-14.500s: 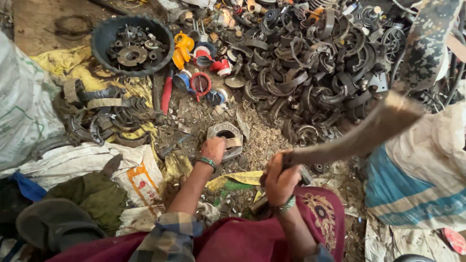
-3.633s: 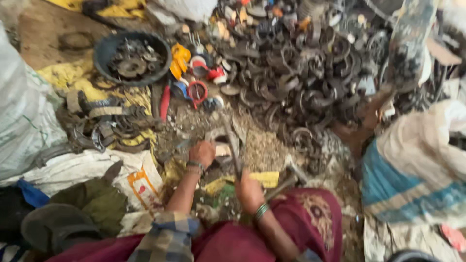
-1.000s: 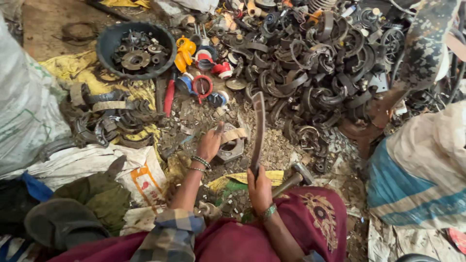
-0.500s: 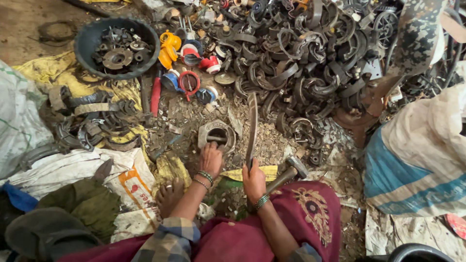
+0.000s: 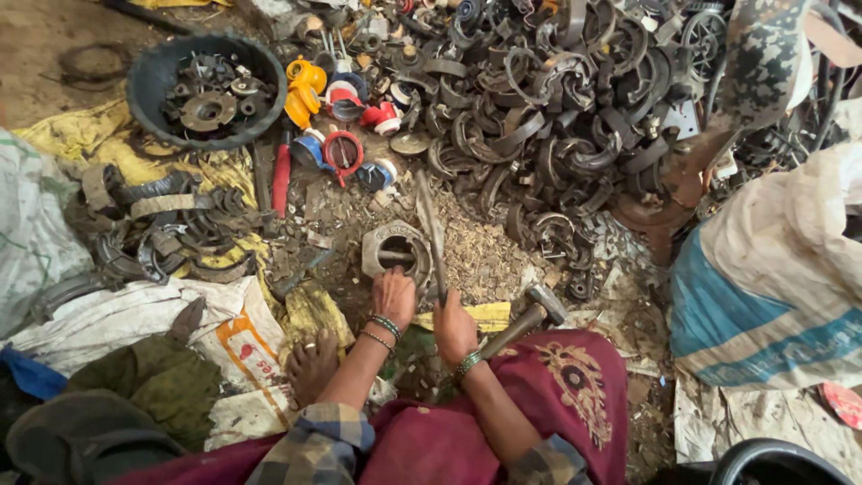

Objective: The person sits on the floor and repeatedly strikes a metal part placed on a hexagonal anvil with a hammer. The person holds the part with one hand and swings the hammer with the other to break the metal into smaller pieces.

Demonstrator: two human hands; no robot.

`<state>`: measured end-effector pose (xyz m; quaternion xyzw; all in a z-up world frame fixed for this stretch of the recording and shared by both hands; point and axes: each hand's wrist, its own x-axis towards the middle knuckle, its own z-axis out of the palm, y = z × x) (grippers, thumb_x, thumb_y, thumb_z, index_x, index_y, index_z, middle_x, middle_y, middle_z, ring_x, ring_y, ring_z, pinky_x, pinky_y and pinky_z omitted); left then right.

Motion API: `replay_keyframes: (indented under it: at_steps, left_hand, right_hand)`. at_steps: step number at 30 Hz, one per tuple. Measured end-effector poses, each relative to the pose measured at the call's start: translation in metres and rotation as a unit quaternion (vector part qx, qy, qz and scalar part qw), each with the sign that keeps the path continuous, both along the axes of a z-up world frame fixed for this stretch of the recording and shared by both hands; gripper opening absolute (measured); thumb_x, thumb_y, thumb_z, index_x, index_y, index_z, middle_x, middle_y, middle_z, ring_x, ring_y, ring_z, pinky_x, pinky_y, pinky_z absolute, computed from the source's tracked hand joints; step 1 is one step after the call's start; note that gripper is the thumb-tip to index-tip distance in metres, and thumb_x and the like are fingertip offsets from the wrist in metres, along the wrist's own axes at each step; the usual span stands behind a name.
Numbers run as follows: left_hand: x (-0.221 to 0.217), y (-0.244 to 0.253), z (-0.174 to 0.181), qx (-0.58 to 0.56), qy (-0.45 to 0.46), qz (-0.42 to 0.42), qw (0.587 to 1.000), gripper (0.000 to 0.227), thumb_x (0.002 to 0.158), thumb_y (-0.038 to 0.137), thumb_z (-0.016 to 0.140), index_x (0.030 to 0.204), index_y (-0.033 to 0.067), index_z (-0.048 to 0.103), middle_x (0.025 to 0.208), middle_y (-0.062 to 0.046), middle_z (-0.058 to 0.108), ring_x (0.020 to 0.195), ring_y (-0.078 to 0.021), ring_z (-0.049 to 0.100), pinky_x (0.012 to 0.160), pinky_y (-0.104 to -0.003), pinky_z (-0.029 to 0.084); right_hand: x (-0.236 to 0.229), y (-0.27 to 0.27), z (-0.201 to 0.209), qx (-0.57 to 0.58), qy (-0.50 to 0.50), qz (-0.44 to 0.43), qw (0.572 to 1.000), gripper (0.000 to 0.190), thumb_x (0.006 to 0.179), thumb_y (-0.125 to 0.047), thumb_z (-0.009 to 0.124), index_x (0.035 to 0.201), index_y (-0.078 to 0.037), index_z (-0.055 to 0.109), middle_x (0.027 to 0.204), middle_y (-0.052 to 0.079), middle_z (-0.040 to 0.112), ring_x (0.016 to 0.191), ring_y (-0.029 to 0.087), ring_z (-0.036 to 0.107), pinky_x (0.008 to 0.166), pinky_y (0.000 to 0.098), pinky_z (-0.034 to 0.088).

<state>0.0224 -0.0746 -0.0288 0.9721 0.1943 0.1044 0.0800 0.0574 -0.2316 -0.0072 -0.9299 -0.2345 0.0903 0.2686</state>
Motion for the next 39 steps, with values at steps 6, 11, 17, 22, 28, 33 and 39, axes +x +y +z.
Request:
replay_keyframes:
  at_steps: [6, 11, 17, 22, 28, 33, 39]
  left_hand:
    - [-0.005, 0.001, -0.007, -0.022, 0.006, -0.017, 1.0, 0.016, 0.082, 0.014, 0.064, 0.08, 0.0091, 0.079, 0.095, -0.015, 0.07, 0.097, -0.0308, 0.069, 0.087, -0.047, 0.05]
    - [0.009, 0.0, -0.021, -0.004, 0.015, -0.007, 1.0, 0.016, 0.08, 0.012, 0.064, 0.078, 0.0095, 0.08, 0.095, -0.014, 0.07, 0.092, -0.0288, 0.071, 0.085, -0.045, 0.051]
    - [0.009, 0.025, -0.023, -0.136, -0.003, 0.011, 0.991, 0.015, 0.08, 0.015, 0.067, 0.086, 0.0107, 0.081, 0.092, -0.019, 0.073, 0.088, -0.0355, 0.072, 0.082, -0.049, 0.055]
    - [-0.016, 0.099, -0.011, -0.37, 0.074, -0.094, 0.921, 0.039, 0.089, 0.045, 0.073, 0.108, 0.0117, 0.078, 0.105, -0.019, 0.076, 0.095, -0.0345, 0.074, 0.09, -0.044, 0.055]
    - [-0.042, 0.124, -0.041, -0.455, 0.028, -0.097, 0.885, 0.043, 0.085, 0.035, 0.076, 0.121, 0.0107, 0.073, 0.115, -0.015, 0.077, 0.105, -0.0278, 0.075, 0.093, -0.041, 0.055]
    - [-0.042, 0.13, -0.028, -0.422, -0.016, -0.131, 0.897, 0.057, 0.08, 0.041, 0.082, 0.124, 0.0063, 0.071, 0.119, -0.016, 0.075, 0.109, -0.0305, 0.073, 0.094, -0.042, 0.055]
    - [-0.033, 0.099, 0.001, -0.246, 0.175, -0.006, 0.953, 0.071, 0.067, 0.054, 0.091, 0.117, 0.0078, 0.069, 0.114, -0.021, 0.071, 0.108, -0.0399, 0.068, 0.093, -0.049, 0.055]
  right_hand:
    - [0.0, -0.002, -0.01, 0.025, 0.004, 0.003, 1.0, 0.029, 0.1, -0.026, 0.055, 0.114, -0.003, 0.045, 0.08, 0.029, 0.066, 0.075, 0.052, 0.064, 0.064, 0.0617, 0.05]
    - [0.01, 0.0, -0.021, -0.009, -0.031, 0.006, 0.999, 0.031, 0.097, -0.028, 0.059, 0.111, -0.003, 0.045, 0.077, 0.029, 0.066, 0.074, 0.052, 0.064, 0.064, 0.0609, 0.048]
    - [0.006, -0.009, 0.006, 0.113, -0.062, -0.046, 0.991, 0.027, 0.101, -0.029, 0.06, 0.109, -0.005, 0.049, 0.077, 0.028, 0.066, 0.073, 0.051, 0.064, 0.06, 0.0599, 0.046]
    - [-0.001, -0.005, 0.025, 0.126, -0.04, -0.025, 0.991, 0.027, 0.1, -0.029, 0.06, 0.109, -0.005, 0.051, 0.079, 0.027, 0.068, 0.073, 0.049, 0.066, 0.06, 0.0577, 0.048]
    - [0.0, -0.008, 0.014, 0.056, 0.014, -0.019, 0.998, 0.029, 0.099, -0.031, 0.061, 0.108, -0.005, 0.053, 0.079, 0.027, 0.068, 0.076, 0.048, 0.066, 0.065, 0.0575, 0.049]
    - [0.002, -0.012, 0.0, 0.053, -0.021, 0.039, 0.998, 0.031, 0.095, -0.029, 0.066, 0.107, -0.002, 0.054, 0.082, 0.027, 0.068, 0.08, 0.048, 0.065, 0.07, 0.0578, 0.049]
    - [0.006, -0.018, -0.016, 0.067, -0.009, 0.057, 0.996, 0.033, 0.093, -0.028, 0.066, 0.11, -0.002, 0.055, 0.084, 0.027, 0.068, 0.082, 0.049, 0.065, 0.071, 0.0573, 0.049]
